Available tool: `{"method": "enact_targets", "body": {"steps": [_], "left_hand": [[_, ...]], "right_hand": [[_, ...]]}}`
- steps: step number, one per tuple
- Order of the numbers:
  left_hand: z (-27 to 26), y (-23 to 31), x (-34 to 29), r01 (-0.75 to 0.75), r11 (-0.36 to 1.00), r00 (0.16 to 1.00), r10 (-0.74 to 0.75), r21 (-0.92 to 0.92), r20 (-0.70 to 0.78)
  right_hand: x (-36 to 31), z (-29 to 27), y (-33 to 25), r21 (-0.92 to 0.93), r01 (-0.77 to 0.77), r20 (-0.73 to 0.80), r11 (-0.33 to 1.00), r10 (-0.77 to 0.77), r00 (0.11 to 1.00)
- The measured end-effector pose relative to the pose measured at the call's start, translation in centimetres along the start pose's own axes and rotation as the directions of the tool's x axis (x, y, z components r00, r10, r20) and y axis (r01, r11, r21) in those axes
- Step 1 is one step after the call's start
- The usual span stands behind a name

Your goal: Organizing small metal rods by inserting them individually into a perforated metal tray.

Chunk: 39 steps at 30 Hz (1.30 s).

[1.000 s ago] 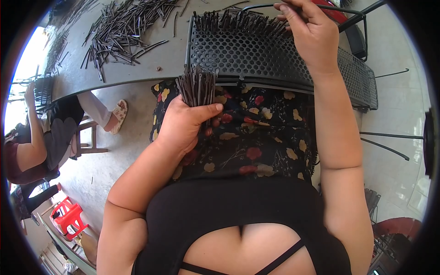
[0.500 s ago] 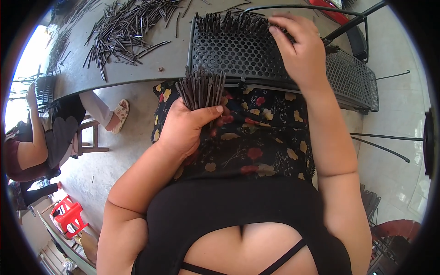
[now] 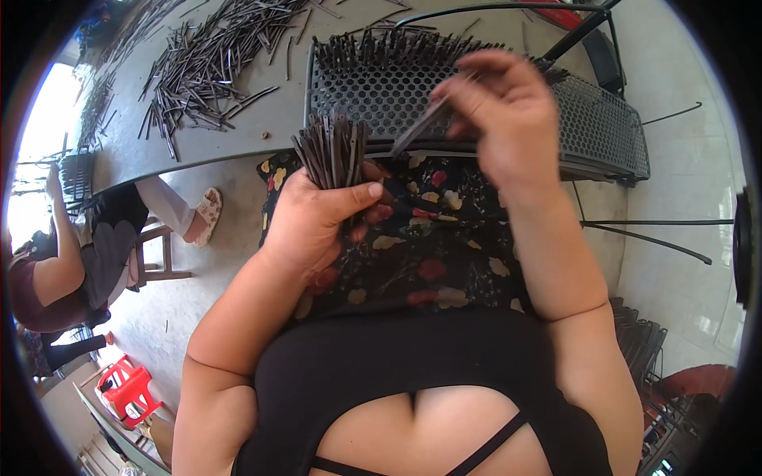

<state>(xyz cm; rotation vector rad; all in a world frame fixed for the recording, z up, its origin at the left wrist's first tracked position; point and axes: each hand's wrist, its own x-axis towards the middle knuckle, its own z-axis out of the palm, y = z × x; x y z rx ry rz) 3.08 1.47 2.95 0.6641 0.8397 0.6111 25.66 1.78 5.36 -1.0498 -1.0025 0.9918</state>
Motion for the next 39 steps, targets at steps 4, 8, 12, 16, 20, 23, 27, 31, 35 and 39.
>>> {"method": "enact_targets", "body": {"steps": [4, 8, 12, 16, 20, 23, 27, 31, 35, 39], "left_hand": [[-0.4, 0.1, 1.0, 0.058, 0.998, 0.998, -0.058, 0.005, -0.001], [-1.1, -0.3, 1.0, 0.100, 0.984, 0.993, -0.089, -0.145, 0.079], [-2.1, -0.6, 1.4, 0.147, 0.964, 0.979, -0.110, -0.220, 0.174], [-1.4, -0.7, 1.4, 0.190, 0.918, 0.967, -0.113, -0.348, 0.230], [-0.6, -0.2, 1.1, 0.237, 0.889, 0.954, -0.136, -0.392, 0.268], [-1.1, -0.6, 1.2, 0.153, 0.959, 0.978, -0.114, -0.237, 0.173], [-1.0, -1.1, 1.4, 0.081, 0.989, 0.997, -0.080, -0.124, 0.013], [-0.8, -1.2, 1.4, 0.020, 0.994, 0.999, -0.023, -0.109, -0.031], [-0.8, -1.5, 0.9, -0.033, 0.992, 0.999, 0.032, -0.120, -0.014], [-0.2, -1.3, 0.7, -0.082, 0.986, 0.996, 0.087, -0.144, 0.031]], "right_hand": [[5.4, -6.7, -0.1, -0.482, 0.462, -0.022, 0.745, -0.537, 0.843], [5.8, -7.3, 1.0, -0.395, 0.486, 0.039, 0.780, -0.514, 0.857], [5.7, -7.4, 2.4, -0.395, 0.390, 0.085, 0.832, -0.390, 0.917], [6.2, -6.7, 2.6, -0.504, 0.535, 0.162, 0.678, -0.534, 0.830], [7.1, -6.2, 1.0, -0.734, 0.547, 0.289, 0.402, -0.543, 0.788], [7.5, -5.9, 1.2, -0.762, 0.572, 0.314, 0.304, -0.598, 0.737], [6.7, -6.1, 1.1, -0.816, 0.453, 0.168, 0.359, -0.603, 0.780], [5.1, -5.3, 1.0, -0.821, 0.457, 0.175, 0.342, -0.611, 0.772], [-0.1, -0.1, 0.9, -0.528, 0.217, 0.042, 0.821, -0.230, 0.972], [-2.8, 3.1, 2.0, -0.256, -0.023, 0.292, 0.966, 0.100, 0.951]]}}
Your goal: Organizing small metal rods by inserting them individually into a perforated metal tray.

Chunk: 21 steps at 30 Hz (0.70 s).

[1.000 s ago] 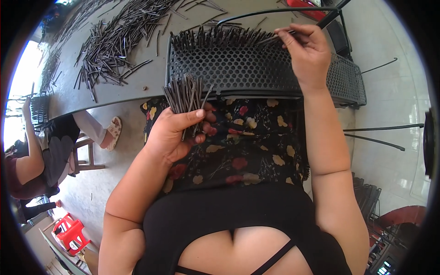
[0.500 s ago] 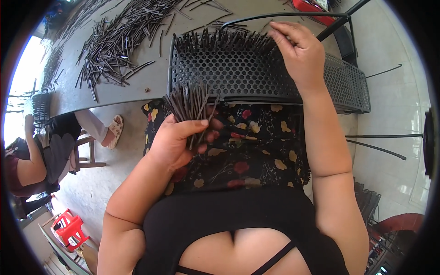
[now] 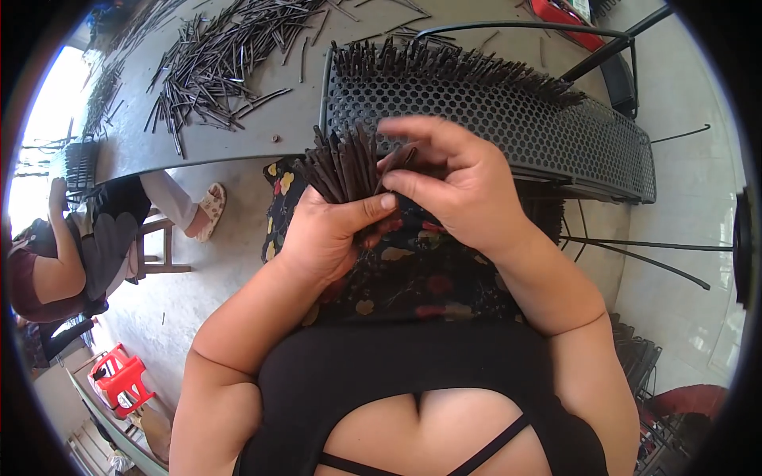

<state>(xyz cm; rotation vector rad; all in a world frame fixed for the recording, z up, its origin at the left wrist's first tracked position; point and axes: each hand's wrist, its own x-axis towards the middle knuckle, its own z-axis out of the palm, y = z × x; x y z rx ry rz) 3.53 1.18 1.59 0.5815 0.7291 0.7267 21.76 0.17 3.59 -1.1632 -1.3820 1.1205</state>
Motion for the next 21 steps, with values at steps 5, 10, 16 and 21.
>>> {"method": "enact_targets", "body": {"steps": [5, 10, 16, 21], "left_hand": [[-1.6, 1.3, -0.7, 0.086, 0.996, 0.996, -0.087, -0.028, -0.009], [-2.7, 2.3, -0.4, 0.116, 0.990, 0.993, -0.113, 0.078, -0.044], [-2.6, 2.4, -0.7, 0.167, 0.986, 0.986, -0.166, -0.028, 0.026], [-2.2, 2.6, -0.9, 0.148, 0.983, 0.989, -0.146, -0.105, 0.030]], "right_hand": [[3.3, -0.8, -1.5, 0.216, -0.094, -0.115, 0.972, 0.121, 0.986], [8.3, -1.6, -0.2, -0.006, 0.338, -0.304, 0.941, -0.324, 0.896], [10.2, 0.8, 0.1, -0.216, 0.384, -0.259, 0.898, -0.432, 0.864], [11.1, 1.5, 0.3, -0.560, 0.439, -0.070, 0.703, -0.568, 0.820]]}}
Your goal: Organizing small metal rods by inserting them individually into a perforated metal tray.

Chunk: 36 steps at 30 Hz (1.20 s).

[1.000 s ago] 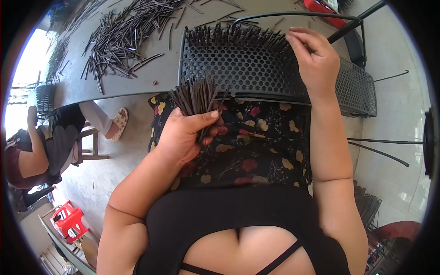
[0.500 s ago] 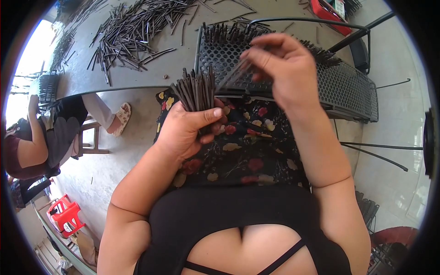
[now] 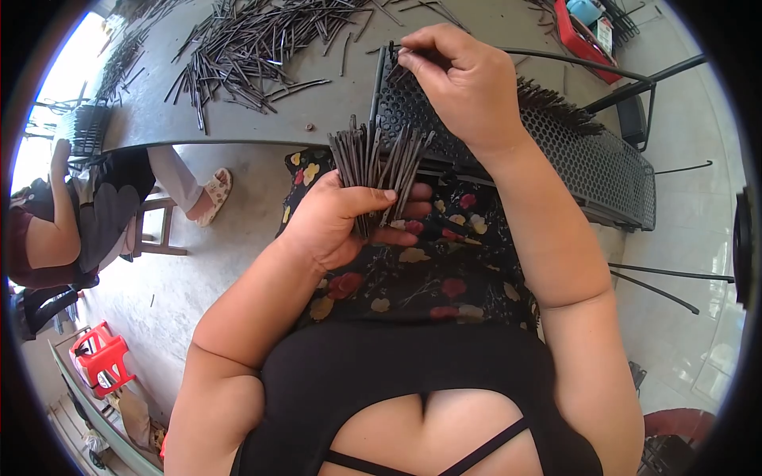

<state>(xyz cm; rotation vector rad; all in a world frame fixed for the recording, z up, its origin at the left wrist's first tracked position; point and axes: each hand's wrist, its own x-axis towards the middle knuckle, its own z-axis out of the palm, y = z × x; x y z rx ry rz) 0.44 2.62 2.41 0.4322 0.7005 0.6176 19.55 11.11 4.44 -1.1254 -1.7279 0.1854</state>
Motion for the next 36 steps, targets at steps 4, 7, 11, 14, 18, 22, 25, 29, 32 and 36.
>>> {"method": "enact_targets", "body": {"steps": [4, 7, 11, 14, 18, 22, 25, 29, 32, 36], "left_hand": [[-0.5, 0.0, 0.0, 0.014, 0.999, 1.000, -0.013, 0.052, -0.026], [-0.5, -0.2, 0.3, -0.016, 0.990, 0.998, 0.024, 0.137, -0.059], [-1.1, -0.8, 0.6, -0.070, 0.975, 0.996, 0.080, 0.212, -0.037], [-1.3, -1.0, 0.3, -0.168, 0.970, 0.982, 0.179, 0.174, -0.051], [-0.7, -0.7, 0.4, -0.240, 0.964, 0.968, 0.247, 0.114, -0.050], [0.0, -0.6, 0.3, -0.242, 0.969, 0.969, 0.244, 0.055, -0.026], [-0.1, -0.4, 0.1, -0.223, 0.971, 0.974, 0.225, 0.084, -0.012], [-0.1, -0.3, 0.3, -0.265, 0.947, 0.957, 0.281, 0.180, -0.068], [-0.2, -0.2, 0.1, -0.270, 0.935, 0.954, 0.292, 0.229, -0.067], [-0.6, 0.1, -0.2, -0.252, 0.945, 0.957, 0.276, 0.210, -0.092]], "right_hand": [[1.1, 0.5, 0.3, -0.110, 0.213, 0.044, 0.971, -0.210, 0.977], [1.2, 0.8, 1.4, -0.199, 0.202, 0.176, 0.959, -0.167, 0.970], [0.6, 0.5, 0.8, -0.225, 0.368, 0.115, 0.902, -0.350, 0.930], [-1.8, -1.4, -2.4, -0.032, -0.037, 0.028, 0.999, 0.037, 0.999], [-3.3, -3.1, -5.1, 0.362, -0.640, 0.408, 0.678, 0.502, 0.763], [-3.7, -2.7, -5.0, 0.376, -0.656, 0.494, 0.655, 0.457, 0.740], [-3.7, -2.7, -5.0, 0.434, -0.717, 0.538, 0.545, 0.482, 0.691], [-4.3, -2.3, -4.7, 0.442, -0.714, 0.524, 0.544, 0.489, 0.697], [-4.3, -2.0, -4.7, 0.467, -0.703, 0.530, 0.537, 0.466, 0.709], [-3.4, -2.3, -4.6, 0.455, -0.693, 0.478, 0.559, 0.504, 0.719]]}}
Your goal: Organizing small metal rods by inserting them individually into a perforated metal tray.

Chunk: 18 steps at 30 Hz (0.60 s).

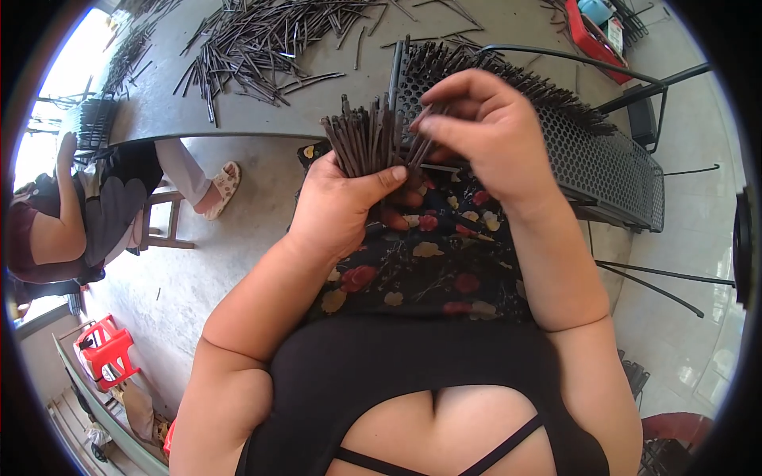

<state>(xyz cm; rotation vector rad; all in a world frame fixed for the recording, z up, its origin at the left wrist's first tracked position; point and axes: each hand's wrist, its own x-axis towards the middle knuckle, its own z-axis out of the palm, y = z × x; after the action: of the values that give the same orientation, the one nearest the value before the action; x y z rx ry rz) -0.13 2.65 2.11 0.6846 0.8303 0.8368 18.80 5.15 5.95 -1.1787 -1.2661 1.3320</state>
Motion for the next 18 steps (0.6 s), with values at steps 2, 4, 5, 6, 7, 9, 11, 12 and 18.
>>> {"method": "enact_targets", "body": {"steps": [2, 4, 5, 6, 7, 9, 11, 12, 18], "left_hand": [[-0.3, 0.2, 0.1, 0.012, 1.000, 1.000, -0.012, -0.013, 0.000], [-0.5, 0.2, 0.3, 0.047, 0.999, 0.994, -0.050, -0.024, -0.097], [-0.5, 0.1, 0.3, 0.047, 0.999, 0.994, -0.049, -0.024, -0.094], [-0.6, -0.1, 0.4, 0.038, 0.999, 0.995, -0.038, -0.003, -0.095], [-0.7, -0.2, 0.4, 0.030, 0.999, 0.995, -0.028, 0.017, -0.099], [-0.8, -0.3, 0.4, 0.032, 0.999, 0.995, -0.028, 0.031, -0.095], [-0.9, -0.3, 0.5, 0.032, 0.998, 0.996, -0.028, 0.045, -0.089], [-0.8, -0.2, 0.5, 0.037, 0.998, 0.995, -0.032, 0.050, -0.098], [-1.0, -0.3, 0.5, 0.032, 0.998, 0.995, -0.026, 0.057, -0.095]], "right_hand": [[1.0, -1.8, 0.1, 0.099, 0.189, -0.122, 0.977, -0.176, 0.977], [2.2, -3.4, 0.9, 0.074, 0.436, -0.267, 0.897, -0.403, 0.875], [2.5, -3.7, 1.2, 0.072, 0.437, -0.268, 0.897, -0.405, 0.874], [2.6, -3.8, 1.4, 0.013, 0.495, -0.309, 0.869, -0.467, 0.828], [2.6, -3.8, 1.6, -0.045, 0.545, -0.342, 0.837, -0.526, 0.779], [2.5, -3.5, 2.1, -0.138, 0.514, -0.337, 0.847, -0.528, 0.779], [2.3, -3.4, 2.1, -0.232, 0.479, -0.331, 0.847, -0.532, 0.780], [2.2, -3.6, 1.9, -0.246, 0.491, -0.318, 0.836, -0.548, 0.774], [2.4, -4.5, 1.5, -0.364, 0.490, -0.227, 0.792, -0.586, 0.778]]}}
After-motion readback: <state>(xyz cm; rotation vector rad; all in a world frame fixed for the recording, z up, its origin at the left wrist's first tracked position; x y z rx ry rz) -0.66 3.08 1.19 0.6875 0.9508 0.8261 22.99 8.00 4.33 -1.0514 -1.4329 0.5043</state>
